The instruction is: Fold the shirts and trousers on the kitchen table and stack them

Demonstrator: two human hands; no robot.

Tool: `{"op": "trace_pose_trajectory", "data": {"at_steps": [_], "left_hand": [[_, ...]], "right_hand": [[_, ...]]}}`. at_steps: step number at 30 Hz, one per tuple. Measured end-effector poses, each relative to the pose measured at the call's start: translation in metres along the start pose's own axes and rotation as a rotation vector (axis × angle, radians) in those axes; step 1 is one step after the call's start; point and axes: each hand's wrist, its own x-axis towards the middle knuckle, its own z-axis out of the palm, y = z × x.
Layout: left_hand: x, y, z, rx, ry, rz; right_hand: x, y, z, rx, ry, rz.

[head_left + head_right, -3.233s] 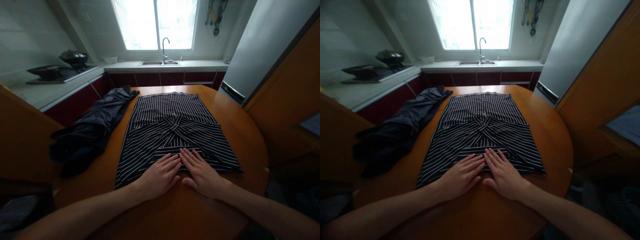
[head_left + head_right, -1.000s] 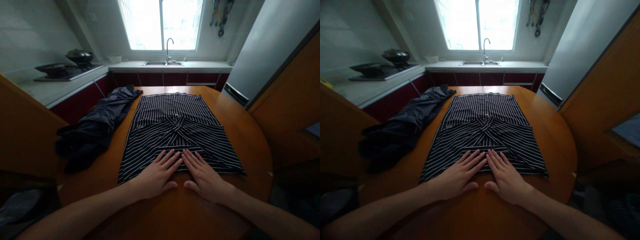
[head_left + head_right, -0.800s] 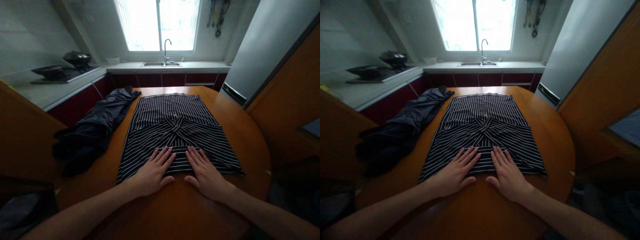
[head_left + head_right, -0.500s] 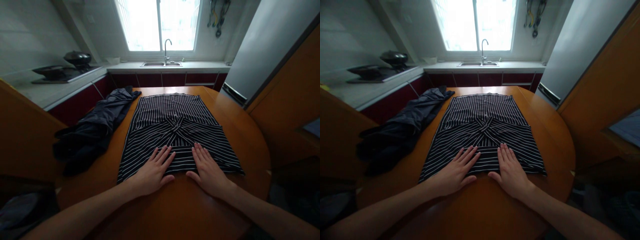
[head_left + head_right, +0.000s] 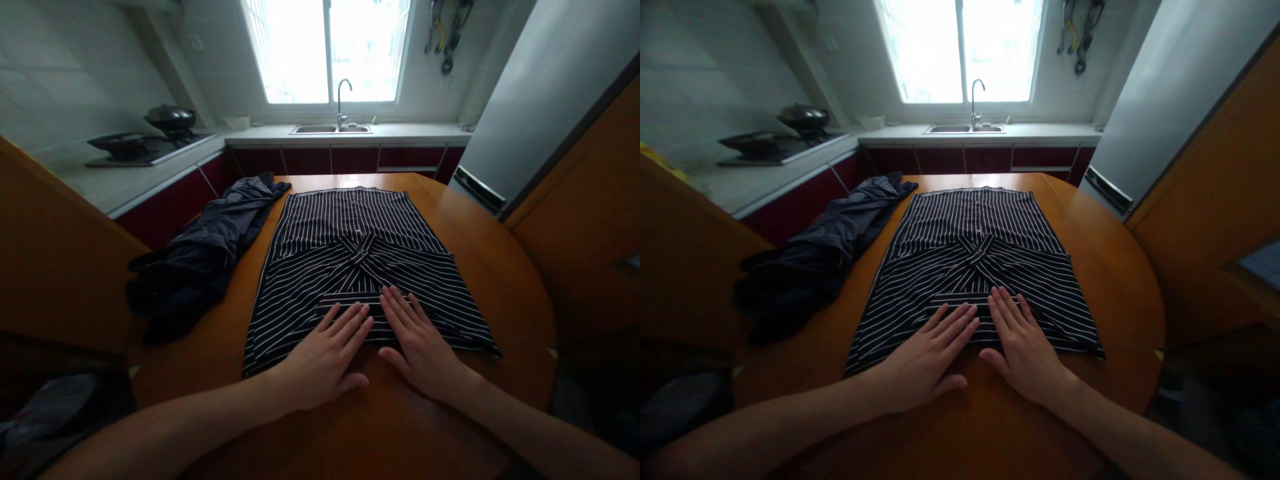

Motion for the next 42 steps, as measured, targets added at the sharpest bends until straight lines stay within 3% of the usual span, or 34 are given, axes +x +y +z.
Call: {"op": "trace_pose_trajectory", "data": {"at_steps": [5, 11, 20, 23, 25, 30, 35, 38, 42], "left_hand": [[0.002, 0.011, 0.008, -0.064, -0.066, 0.042], [-0.013, 0.001, 0.004, -0.006, -0.054, -0.022], [-0.094, -0.034, -0.006, 0.071, -0.102, -0.340], [-0.116, -0.032, -0.007, 0.025, -0.050, -0.383], [-0.123, -0.029, -0.009, -0.048, 0.046, -0.435], [-0.126, -0.027, -0.013, -0.179, 0.337, -0.630], [-0.126, -0.035, -0.009, -0.268, 0.359, -0.645], [-0.125, -0.042, -0.006, -0.309, 0.369, -0.628], [-0.121, -0.046, -0.008, -0.349, 0.342, -0.589]], "right_hand": [[-0.003, -0.007, 0.003, 0.076, -0.098, -0.089], [-0.008, -0.004, 0.012, 0.060, -0.104, -0.079], [-0.010, -0.003, 0.016, 0.119, -0.072, -0.058], [-0.010, -0.002, 0.016, 0.137, -0.047, -0.067], [-0.009, -0.001, 0.012, 0.156, -0.005, -0.055], [-0.015, 0.026, -0.014, 0.201, 0.211, 0.164], [-0.050, 0.078, -0.051, 0.135, 0.357, 0.499], [-0.074, 0.088, -0.061, 0.176, 0.329, 0.612], [-0.086, 0.076, -0.054, 0.224, 0.206, 0.581]]}}
